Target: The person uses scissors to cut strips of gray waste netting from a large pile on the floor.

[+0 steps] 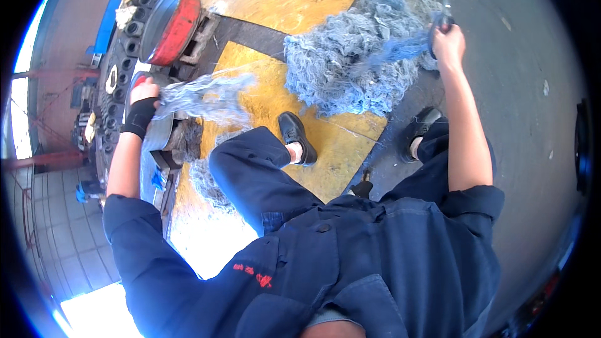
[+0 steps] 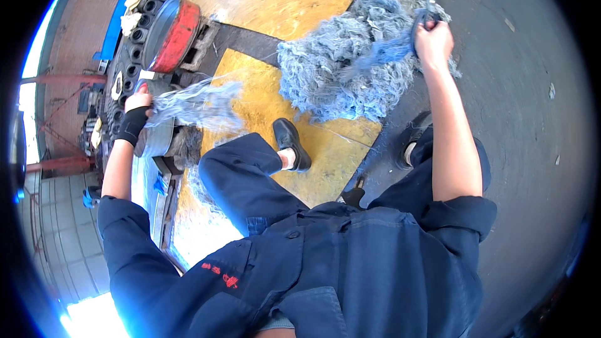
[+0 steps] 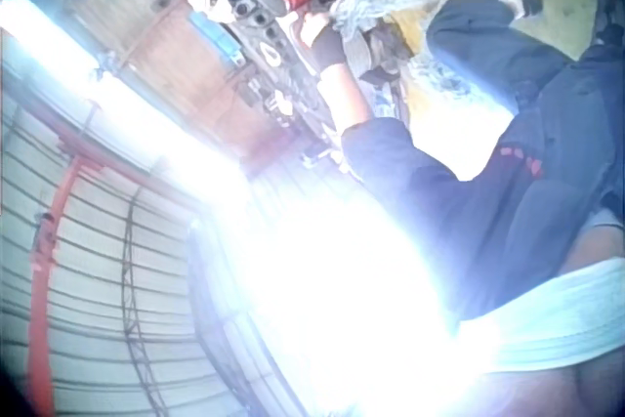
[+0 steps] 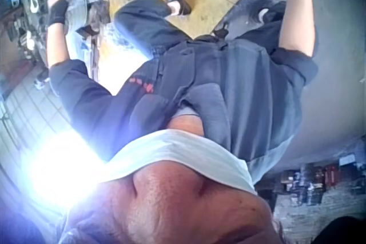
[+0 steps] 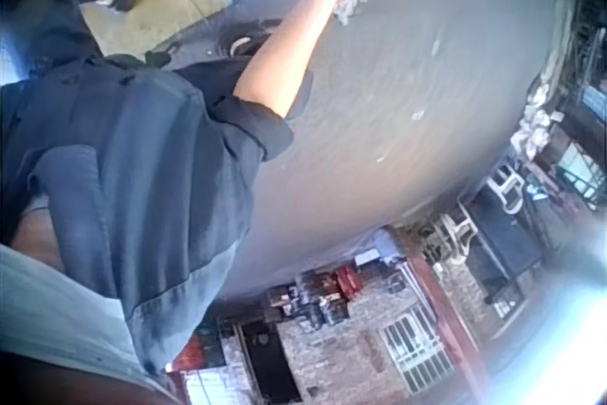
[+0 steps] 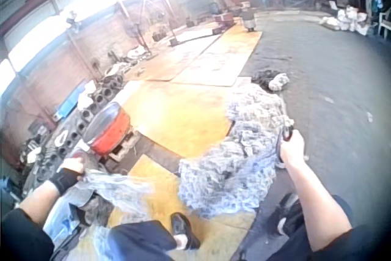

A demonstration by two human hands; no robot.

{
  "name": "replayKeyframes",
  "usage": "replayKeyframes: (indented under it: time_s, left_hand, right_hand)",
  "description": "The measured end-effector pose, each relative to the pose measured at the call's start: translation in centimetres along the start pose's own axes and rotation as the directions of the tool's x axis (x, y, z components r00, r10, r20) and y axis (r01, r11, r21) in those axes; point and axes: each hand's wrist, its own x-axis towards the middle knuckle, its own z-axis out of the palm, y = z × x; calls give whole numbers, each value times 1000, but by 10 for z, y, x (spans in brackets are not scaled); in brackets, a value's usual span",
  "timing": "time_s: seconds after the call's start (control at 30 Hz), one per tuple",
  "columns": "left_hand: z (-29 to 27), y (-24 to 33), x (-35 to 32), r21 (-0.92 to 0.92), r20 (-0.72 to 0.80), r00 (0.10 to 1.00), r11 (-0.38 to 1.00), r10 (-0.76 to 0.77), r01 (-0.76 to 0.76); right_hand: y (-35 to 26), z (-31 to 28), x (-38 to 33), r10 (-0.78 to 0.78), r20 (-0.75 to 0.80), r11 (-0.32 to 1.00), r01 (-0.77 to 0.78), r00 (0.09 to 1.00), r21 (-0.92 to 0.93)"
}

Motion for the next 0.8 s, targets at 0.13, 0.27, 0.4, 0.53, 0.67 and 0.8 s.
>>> replayKeyframes:
  time_s: [0.13,0.27,0.4,0.53,0.67,0.8]
  left_hand:
    - [79,-78,-39,-288,-183,958,944,-220,162]
    - [185,-168,-98,-802,304,866,-597,-398,7]
    - [214,-170,-133,-965,228,793,-22,-565,262]
    - [248,-151,-171,-567,120,775,597,-621,567]
    - [307,-105,-203,-328,124,785,722,-607,609]
    - [355,-13,-218,-449,289,762,621,-580,643]
  right_hand:
    - [24,2,25,32,-99,996,-23,995,91]
    - [27,19,28,40,98,908,-77,994,411]
    - [27,29,28,-31,193,846,-76,981,527]
    - [17,45,20,-54,342,829,-149,938,540]
    - [-4,56,0,-96,383,818,-147,919,556]
    - [-6,57,-7,-143,408,814,-128,902,567]
